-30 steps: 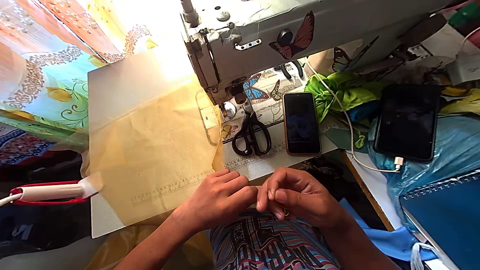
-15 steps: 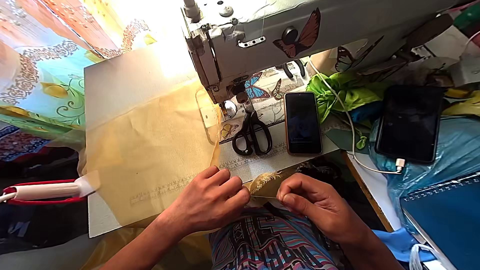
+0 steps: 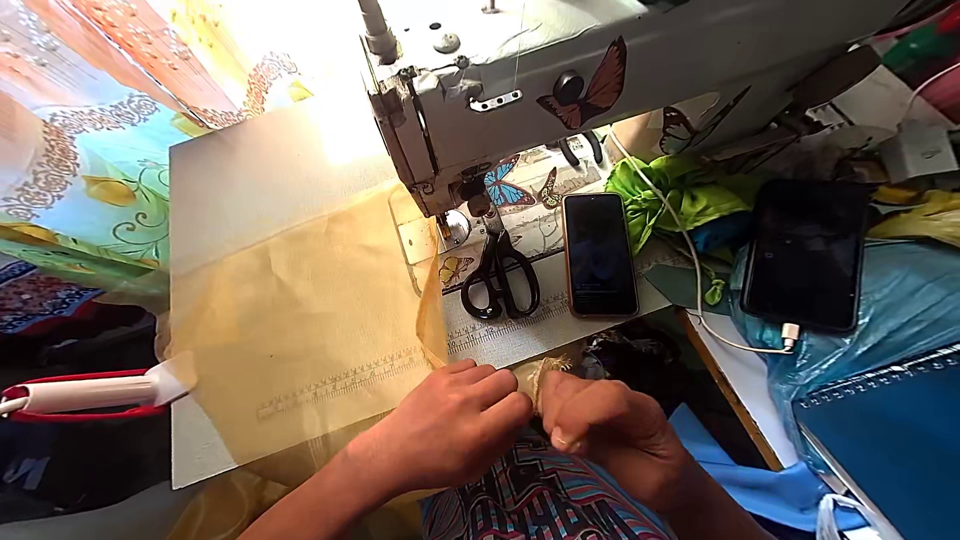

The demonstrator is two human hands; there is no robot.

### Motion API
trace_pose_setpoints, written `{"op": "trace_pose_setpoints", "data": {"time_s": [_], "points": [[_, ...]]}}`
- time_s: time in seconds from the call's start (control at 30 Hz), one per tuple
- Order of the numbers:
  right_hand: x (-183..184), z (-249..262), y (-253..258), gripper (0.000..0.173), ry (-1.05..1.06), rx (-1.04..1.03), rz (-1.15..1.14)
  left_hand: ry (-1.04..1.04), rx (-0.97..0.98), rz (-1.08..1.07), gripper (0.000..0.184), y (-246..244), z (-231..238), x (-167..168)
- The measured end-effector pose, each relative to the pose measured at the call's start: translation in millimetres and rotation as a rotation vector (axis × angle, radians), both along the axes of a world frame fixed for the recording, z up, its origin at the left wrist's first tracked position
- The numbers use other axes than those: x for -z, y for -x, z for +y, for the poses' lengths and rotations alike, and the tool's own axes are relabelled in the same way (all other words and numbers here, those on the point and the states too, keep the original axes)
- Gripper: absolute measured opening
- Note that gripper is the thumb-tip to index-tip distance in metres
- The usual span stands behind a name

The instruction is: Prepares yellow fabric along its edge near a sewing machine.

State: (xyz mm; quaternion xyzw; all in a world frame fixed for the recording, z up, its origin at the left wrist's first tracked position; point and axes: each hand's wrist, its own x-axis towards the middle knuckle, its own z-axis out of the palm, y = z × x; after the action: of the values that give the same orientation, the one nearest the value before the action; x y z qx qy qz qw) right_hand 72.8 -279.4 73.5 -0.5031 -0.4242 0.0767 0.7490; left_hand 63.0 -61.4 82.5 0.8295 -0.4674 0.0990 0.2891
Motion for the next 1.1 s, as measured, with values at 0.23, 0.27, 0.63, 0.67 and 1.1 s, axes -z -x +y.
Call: {"op": "trace_pose_setpoints", "data": {"time_s": [0.23, 0.27, 0.63, 0.67, 1.1], "points": [[-3.0, -10.4, 7.1, 0.015, 0.25, 0.084, -0.109, -0.11, -0.048, -0.197, 0.015, 1.0, 3.5, 4.7], [-3.2, -11.0, 7.8, 0.015, 0.265, 0.085, -0.12, -0.11, -0.038, -0.199, 0.016, 0.2, 4.0, 4.7], [-5.3, -16.0, 5.9, 0.015, 0.318, 0.112, -0.155, -0.122, -0.027, -0.205, 0.017, -4.2, 17.0, 5.3], [-5.3, -16.6, 5.4, 0.016, 0.319, 0.119, -0.153, -0.126, -0.034, -0.21, 0.017, -3.7, 19.0, 5.6], [-1.0, -27.5, 0.8, 0.017, 0.371, 0.189, -0.164, -0.136, -0.085, -0.241, 0.018, -5.2, 26.9, 6.0]]}}
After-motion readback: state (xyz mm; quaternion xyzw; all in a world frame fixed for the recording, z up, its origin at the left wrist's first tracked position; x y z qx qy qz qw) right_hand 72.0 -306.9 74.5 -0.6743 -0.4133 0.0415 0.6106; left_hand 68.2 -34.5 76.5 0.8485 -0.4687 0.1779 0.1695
